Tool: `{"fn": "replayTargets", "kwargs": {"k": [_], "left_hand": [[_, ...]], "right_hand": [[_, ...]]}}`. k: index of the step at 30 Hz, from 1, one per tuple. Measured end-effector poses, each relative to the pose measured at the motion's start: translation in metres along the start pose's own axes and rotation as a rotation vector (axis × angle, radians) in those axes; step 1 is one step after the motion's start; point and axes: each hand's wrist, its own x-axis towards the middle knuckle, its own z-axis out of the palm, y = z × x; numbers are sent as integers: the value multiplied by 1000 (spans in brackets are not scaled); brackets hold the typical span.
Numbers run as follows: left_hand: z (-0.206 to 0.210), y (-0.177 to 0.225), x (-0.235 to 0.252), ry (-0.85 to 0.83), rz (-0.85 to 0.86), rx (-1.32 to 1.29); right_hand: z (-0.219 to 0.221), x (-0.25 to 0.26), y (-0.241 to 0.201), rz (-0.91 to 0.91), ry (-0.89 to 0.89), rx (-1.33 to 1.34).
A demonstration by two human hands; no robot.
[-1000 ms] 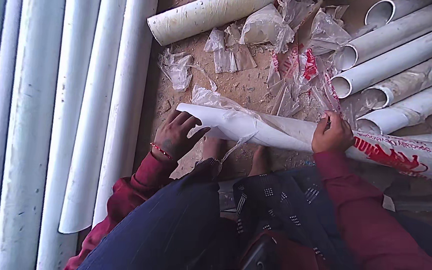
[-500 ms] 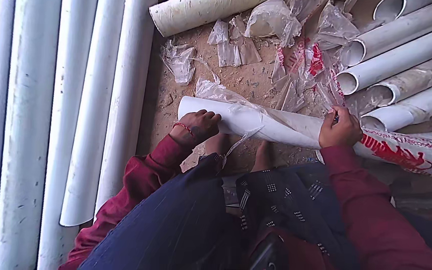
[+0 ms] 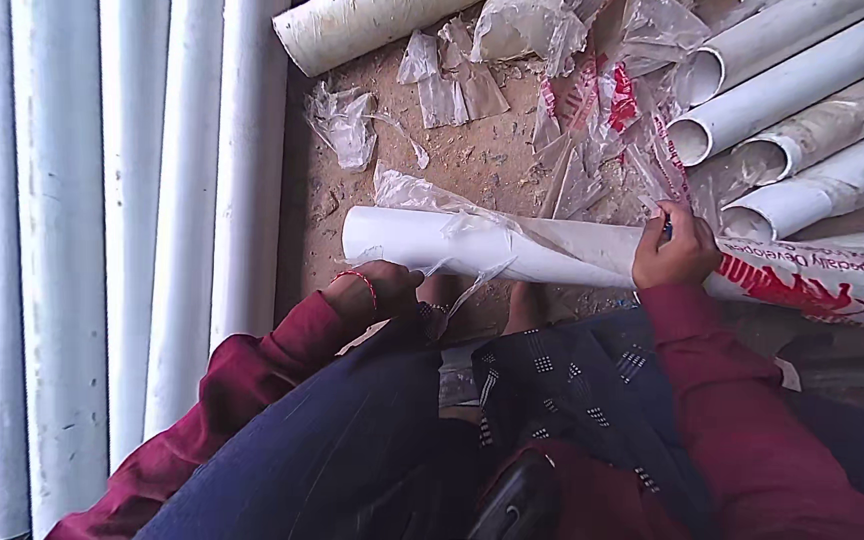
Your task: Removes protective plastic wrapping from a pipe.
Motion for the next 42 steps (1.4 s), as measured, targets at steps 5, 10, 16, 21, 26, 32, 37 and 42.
{"fn": "replayTargets", "kwargs": {"k": [5, 10, 16, 21, 26, 32, 37, 42], "left_hand": [[2, -3, -24, 83, 50, -382], [-11, 13, -18, 574, -30, 16], [-43, 21, 30, 501, -56, 85], [-44, 25, 53, 151, -52, -39], [-22, 24, 42, 152, 141, 71], [-22, 37, 25, -62, 206, 136], [13, 1, -7, 892, 190, 142], [7, -28, -27, 1106, -343, -96]], "right_hand": [[-1, -4, -3, -13, 11, 7], [0, 28, -15, 85, -150, -38], [-9, 38, -30, 159, -226, -94], [-10, 41, -29, 225, -290, -133], [-7, 40, -30, 325, -232, -98], [-10, 34, -28, 326, -219, -85], [-7, 38, -30, 290, -228, -84], [-7, 35, -27, 287, -248, -78]]}}
